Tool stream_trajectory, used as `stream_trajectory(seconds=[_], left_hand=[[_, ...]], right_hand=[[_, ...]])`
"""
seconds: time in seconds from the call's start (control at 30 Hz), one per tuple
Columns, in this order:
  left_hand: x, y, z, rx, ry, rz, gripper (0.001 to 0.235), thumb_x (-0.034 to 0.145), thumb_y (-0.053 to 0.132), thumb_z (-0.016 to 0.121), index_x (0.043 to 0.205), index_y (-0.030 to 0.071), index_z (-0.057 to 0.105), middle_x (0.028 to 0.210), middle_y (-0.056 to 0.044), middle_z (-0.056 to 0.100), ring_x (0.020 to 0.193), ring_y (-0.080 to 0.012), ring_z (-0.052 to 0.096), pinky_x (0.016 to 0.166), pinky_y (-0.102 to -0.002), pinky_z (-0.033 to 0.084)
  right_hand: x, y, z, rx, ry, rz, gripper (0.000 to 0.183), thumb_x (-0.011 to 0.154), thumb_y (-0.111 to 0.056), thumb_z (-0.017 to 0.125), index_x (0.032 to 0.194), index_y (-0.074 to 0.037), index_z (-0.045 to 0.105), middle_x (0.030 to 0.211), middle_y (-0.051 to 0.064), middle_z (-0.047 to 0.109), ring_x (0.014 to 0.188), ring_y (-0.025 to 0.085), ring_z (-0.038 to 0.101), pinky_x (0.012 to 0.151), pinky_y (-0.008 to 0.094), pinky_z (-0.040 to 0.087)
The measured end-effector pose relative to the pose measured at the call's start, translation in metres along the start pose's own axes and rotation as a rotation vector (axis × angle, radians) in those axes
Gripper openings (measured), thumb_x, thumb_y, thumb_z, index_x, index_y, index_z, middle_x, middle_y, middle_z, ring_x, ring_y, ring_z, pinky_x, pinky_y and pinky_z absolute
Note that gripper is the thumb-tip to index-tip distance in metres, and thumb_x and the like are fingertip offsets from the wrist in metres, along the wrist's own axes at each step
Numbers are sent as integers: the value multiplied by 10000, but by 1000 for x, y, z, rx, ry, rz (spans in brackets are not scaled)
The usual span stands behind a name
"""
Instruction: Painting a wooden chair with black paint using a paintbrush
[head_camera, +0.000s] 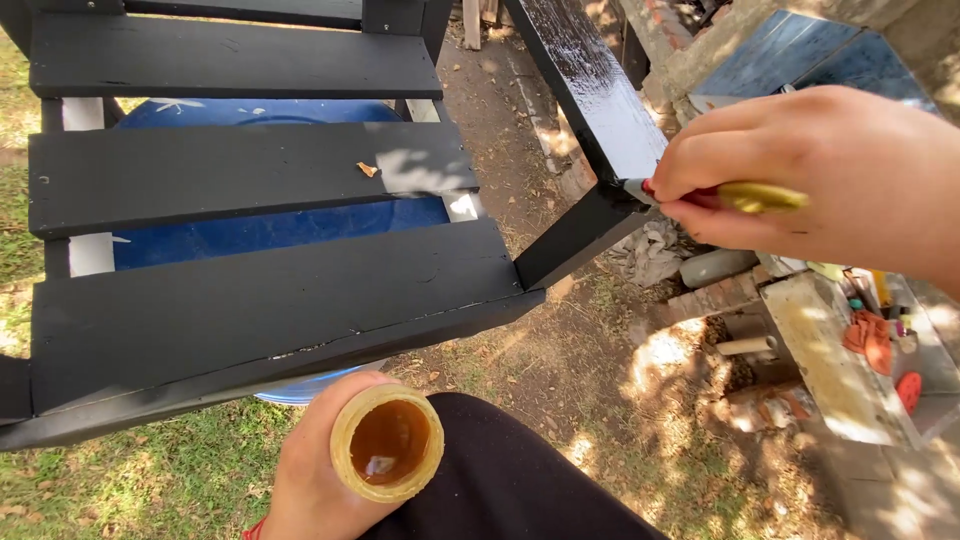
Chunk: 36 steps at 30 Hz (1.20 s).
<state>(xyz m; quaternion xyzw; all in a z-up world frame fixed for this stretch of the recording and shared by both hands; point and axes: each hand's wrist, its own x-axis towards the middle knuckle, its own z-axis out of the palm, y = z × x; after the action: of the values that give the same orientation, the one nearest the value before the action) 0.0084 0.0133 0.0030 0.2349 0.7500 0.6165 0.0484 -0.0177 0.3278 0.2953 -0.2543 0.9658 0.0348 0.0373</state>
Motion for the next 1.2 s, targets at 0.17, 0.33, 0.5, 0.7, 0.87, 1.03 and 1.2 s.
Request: stream_trajectory(seconds=[0.17,0.33,0.5,0.7,0.87,1.03,1.2], left_hand=[[-6,5,12,29,53,-9,686,545,296,954,1149,139,669,1142,-15,731,1100,-190,703,899,-319,541],[-10,15,19,87,111,-24,647,540,289,946,1120,172,684,1121,18,739,1047,-173,708,879,-313,532],[-18,15,23,109,128,-87,705,517,290,959,1154,187,678,1178,25,726,1111,-168,692,924,-323,525],[-29,5,25,98,206,-58,751,491,308,966,1165,160,670,1199,-7,715,1099,-175,704,948,-317,523],[-30,10,24,88,209,-5,728,520,308,949,1170,142,666,1198,-23,710,1091,-179,708,939,-311,529],[-32,12,26,111,195,-36,722,497,307,965,1144,163,680,1175,-1,726,1074,-172,714,922,-313,529],[-33,16,24,133,187,-68,779,490,328,981,1177,160,655,1174,-4,731,1077,-181,716,911,-329,542]], right_hand=[[-13,4,-3,-189,-57,22,125,896,-204,613,777,-240,619,781,-97,652,643,146,607,662,334,501],[-7,-7,-14,-2,145,-126,77,808,-70,738,850,-28,689,880,67,726,737,173,711,745,308,602],[1,19,11,-154,-22,-155,95,885,-167,640,797,-201,635,719,-75,636,600,121,611,644,324,520],[-9,13,-13,33,118,-76,25,765,-99,756,768,-75,749,812,62,749,651,149,712,686,283,620],[-8,17,-1,27,-83,60,61,773,-211,737,796,-244,783,779,-107,791,603,66,728,685,258,590],[9,13,-8,-39,8,278,102,883,-173,722,950,-179,798,856,13,783,661,129,710,626,241,592],[28,32,0,43,140,316,128,987,-242,743,930,-128,751,741,27,660,625,146,526,539,286,384]])
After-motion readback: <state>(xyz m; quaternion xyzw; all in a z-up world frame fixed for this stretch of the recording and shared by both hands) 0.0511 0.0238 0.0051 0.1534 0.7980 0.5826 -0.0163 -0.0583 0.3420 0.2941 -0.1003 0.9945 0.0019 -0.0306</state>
